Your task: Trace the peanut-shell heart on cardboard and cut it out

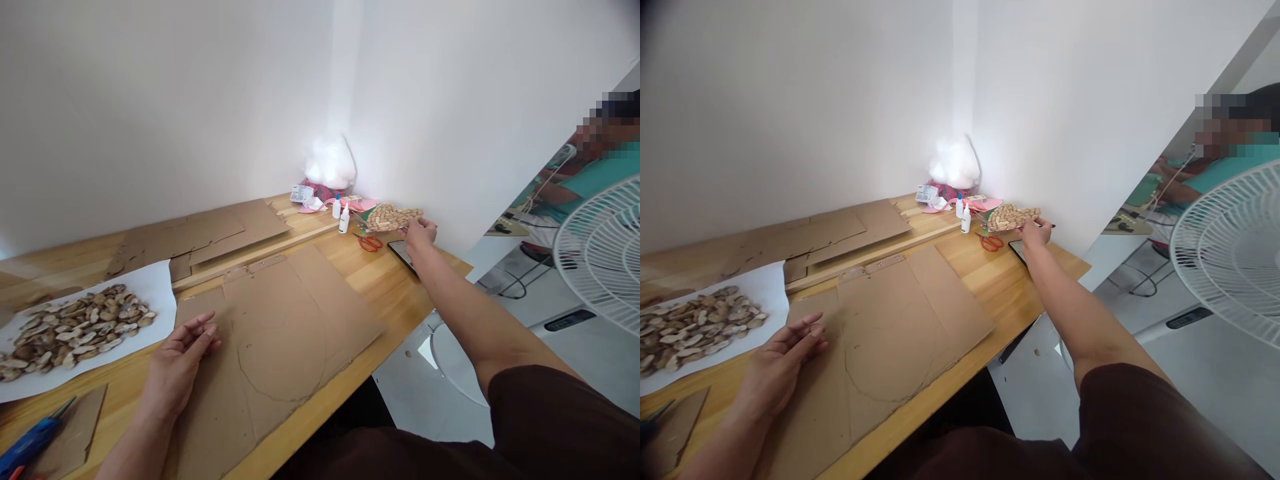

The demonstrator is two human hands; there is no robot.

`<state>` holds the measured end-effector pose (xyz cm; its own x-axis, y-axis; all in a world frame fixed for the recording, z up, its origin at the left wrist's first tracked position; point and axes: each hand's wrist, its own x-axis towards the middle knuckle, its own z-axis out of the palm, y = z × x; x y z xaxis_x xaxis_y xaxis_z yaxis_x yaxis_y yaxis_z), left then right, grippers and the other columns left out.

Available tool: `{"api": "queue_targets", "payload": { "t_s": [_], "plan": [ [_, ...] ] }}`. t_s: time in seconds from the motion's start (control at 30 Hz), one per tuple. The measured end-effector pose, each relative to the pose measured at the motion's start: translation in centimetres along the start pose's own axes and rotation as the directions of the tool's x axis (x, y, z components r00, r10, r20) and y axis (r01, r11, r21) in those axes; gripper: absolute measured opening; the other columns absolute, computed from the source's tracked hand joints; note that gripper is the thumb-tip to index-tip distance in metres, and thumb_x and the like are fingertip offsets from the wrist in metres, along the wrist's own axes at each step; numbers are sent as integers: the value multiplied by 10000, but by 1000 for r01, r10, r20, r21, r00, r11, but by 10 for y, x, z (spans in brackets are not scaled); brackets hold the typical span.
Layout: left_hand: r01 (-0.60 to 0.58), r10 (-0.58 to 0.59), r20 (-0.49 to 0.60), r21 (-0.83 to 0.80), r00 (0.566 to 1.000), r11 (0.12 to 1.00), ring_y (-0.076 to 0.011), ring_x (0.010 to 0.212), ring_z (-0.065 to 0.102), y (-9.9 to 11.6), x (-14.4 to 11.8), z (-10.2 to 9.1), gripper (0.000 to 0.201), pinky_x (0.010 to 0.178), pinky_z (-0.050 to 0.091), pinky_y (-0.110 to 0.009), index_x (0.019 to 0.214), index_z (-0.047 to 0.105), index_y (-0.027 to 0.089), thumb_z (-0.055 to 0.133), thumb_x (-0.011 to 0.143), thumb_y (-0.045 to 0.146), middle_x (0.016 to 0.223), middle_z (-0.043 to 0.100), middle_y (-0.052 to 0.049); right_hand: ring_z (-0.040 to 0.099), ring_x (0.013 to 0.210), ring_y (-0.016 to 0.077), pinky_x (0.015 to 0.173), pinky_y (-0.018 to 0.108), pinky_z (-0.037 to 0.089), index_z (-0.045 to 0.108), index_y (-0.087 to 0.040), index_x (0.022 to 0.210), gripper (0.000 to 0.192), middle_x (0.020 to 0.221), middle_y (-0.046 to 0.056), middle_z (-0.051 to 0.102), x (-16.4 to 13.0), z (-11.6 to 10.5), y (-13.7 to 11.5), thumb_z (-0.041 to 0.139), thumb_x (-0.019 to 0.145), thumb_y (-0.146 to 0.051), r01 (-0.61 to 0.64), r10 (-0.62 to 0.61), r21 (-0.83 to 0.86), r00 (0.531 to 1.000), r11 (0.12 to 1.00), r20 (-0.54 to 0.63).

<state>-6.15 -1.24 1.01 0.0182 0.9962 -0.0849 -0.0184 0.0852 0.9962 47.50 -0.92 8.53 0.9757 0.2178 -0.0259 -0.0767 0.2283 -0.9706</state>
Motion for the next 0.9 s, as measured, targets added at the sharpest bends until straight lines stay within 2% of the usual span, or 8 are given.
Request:
{"api": "queue_targets", "payload": {
  "t_s": [0.13, 0.23, 0.37, 0.57, 0.77, 0.9],
  "plan": [
    [10, -10, -4, 10, 1000, 1000, -97, 765, 618, 1, 0, 0, 536, 721, 568, -167, 1104, 725, 246, 872, 622, 429, 917, 676, 7, 672, 700, 86, 610, 190, 568, 521, -171, 1064, 241, 868, -15, 654, 14, 11, 13, 600, 850, -94, -33, 34, -65, 999, 997, 27],
    [16, -16, 0, 10, 1000, 1000, -109, 773, 627, 0, 1, -1, 544, 722, 576, -186, 1111, 722, 249, 874, 618, 424, 921, 680, 4, 650, 663, 100, 578, 213, 556, 560, -142, 1116, 251, 874, 2, 658, 23, 8, 16, 634, 878, -122, -68, 75, -127, 996, 990, 51],
    [14, -14, 13, 6, 1000, 1000, -107, 771, 625, -1, 3, -1, 543, 725, 572, -182, 1116, 719, 251, 870, 623, 423, 914, 679, 8, 657, 781, 138, 654, 284, 578, 604, -135, 1154, 243, 1013, 50, 661, 30, -1, 13, 616, 949, -265, -120, 134, -159, 988, 980, 80],
    [18, -18, 9, -1, 1000, 1000, -98, 776, 620, -1, 2, -2, 543, 735, 565, -162, 1120, 717, 243, 868, 630, 422, 904, 677, 9, 647, 1004, 213, 833, 409, 573, 578, -159, 1255, 348, 1220, 96, 619, 24, 0, 10, 609, 952, -328, -178, 190, -130, 978, 975, 83],
    [0, 0, 19, 8, 1000, 1000, -101, 785, 627, -5, 4, -4, 516, 737, 568, -161, 1098, 725, 254, 868, 629, 416, 914, 690, 10, 648, 1005, 213, 839, 413, 570, 590, -155, 1236, 336, 1208, 94, 626, 15, 8, 10, 608, 952, -336, -227, 238, -112, 966, 967, 104],
    [4, -5, 14, 6, 1000, 1000, -102, 761, 631, -3, 3, -2, 528, 725, 573, -172, 1102, 722, 253, 872, 622, 415, 884, 687, 9, 651, 984, 208, 814, 400, 579, 586, -155, 1239, 337, 1196, 93, 628, 16, 8, 7, 608, 953, -331, -187, 193, -97, 979, 977, 57]
  ]
}}
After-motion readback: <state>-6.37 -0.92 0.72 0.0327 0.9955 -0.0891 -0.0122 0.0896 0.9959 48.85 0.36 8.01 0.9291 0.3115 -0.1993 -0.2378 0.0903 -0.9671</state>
